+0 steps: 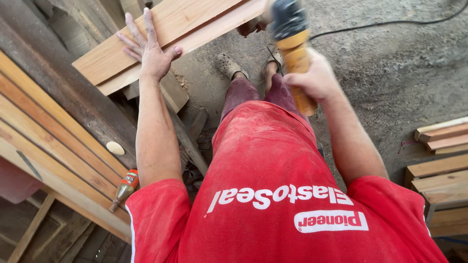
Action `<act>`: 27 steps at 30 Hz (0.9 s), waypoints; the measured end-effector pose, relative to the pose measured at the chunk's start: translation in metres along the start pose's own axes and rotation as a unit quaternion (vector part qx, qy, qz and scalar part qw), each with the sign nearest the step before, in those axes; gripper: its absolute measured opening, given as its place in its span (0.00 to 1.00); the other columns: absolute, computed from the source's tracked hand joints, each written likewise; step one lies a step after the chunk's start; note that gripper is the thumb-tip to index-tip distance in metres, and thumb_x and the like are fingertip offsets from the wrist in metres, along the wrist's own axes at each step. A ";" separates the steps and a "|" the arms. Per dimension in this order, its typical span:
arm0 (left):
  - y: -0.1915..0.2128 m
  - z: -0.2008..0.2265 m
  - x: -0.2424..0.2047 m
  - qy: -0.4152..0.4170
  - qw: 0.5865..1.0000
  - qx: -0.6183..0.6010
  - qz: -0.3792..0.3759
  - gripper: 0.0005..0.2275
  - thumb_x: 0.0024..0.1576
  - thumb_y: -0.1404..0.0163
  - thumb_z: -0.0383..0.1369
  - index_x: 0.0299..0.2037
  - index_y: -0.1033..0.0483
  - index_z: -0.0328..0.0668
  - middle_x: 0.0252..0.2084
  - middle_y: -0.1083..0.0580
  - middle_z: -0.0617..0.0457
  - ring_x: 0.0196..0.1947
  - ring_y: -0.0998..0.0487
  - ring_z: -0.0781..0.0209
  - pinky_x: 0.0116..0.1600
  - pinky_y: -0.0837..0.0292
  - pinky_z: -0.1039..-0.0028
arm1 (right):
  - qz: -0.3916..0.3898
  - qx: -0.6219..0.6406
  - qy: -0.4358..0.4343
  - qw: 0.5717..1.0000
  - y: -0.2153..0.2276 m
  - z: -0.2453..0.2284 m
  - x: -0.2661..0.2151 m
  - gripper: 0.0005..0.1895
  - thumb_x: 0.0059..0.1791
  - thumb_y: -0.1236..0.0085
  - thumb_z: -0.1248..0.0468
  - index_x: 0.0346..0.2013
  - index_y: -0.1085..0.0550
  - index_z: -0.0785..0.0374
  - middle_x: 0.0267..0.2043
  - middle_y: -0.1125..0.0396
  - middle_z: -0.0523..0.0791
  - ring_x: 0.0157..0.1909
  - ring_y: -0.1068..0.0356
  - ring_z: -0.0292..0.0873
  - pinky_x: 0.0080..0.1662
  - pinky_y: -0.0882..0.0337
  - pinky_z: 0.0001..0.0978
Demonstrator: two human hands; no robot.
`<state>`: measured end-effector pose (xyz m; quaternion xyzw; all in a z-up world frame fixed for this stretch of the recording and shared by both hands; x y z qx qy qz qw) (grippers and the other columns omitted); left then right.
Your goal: The person uses an electric sander to smooth the surface of a long wooden plank. They hold the plank with one hand and guide the sander along its length with the other, moving back and forth repeatedly.
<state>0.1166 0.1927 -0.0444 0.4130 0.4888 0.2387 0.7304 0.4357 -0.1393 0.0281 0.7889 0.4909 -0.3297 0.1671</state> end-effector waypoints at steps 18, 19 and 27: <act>0.001 0.003 -0.001 0.021 1.000 0.006 -0.002 0.60 0.47 0.25 0.53 0.81 0.65 0.78 0.82 0.76 0.50 0.77 0.84 0.29 0.77 0.83 0.34 | 0.021 0.061 0.003 0.998 0.083 -0.022 0.005 0.27 0.40 0.31 0.62 0.52 0.28 0.63 0.43 0.29 0.43 0.43 0.28 0.40 0.49 0.23 0.35; 0.002 0.002 -0.001 0.023 1.000 0.008 0.000 0.60 0.47 0.24 0.54 0.81 0.65 0.78 0.82 0.76 0.50 0.77 0.84 0.29 0.77 0.83 0.33 | 0.024 0.082 0.005 0.996 0.083 -0.021 0.005 0.27 0.40 0.31 0.63 0.51 0.29 0.63 0.42 0.30 0.43 0.42 0.28 0.40 0.47 0.23 0.36; 0.001 0.006 0.004 0.026 1.000 0.012 -0.009 0.60 0.47 0.25 0.53 0.81 0.66 0.79 0.81 0.77 0.50 0.76 0.85 0.29 0.78 0.83 0.34 | -0.091 -0.112 -0.042 0.989 -0.002 -0.026 0.015 0.30 0.35 0.29 0.61 0.50 0.28 0.60 0.43 0.27 0.43 0.43 0.26 0.40 0.49 0.24 0.36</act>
Point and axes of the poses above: each hand's wrist, its own x-axis towards the middle knuckle, its own y-axis out of the back of the hand, z = x × y, the point moved 3 cm from there along x, towards the middle knuckle
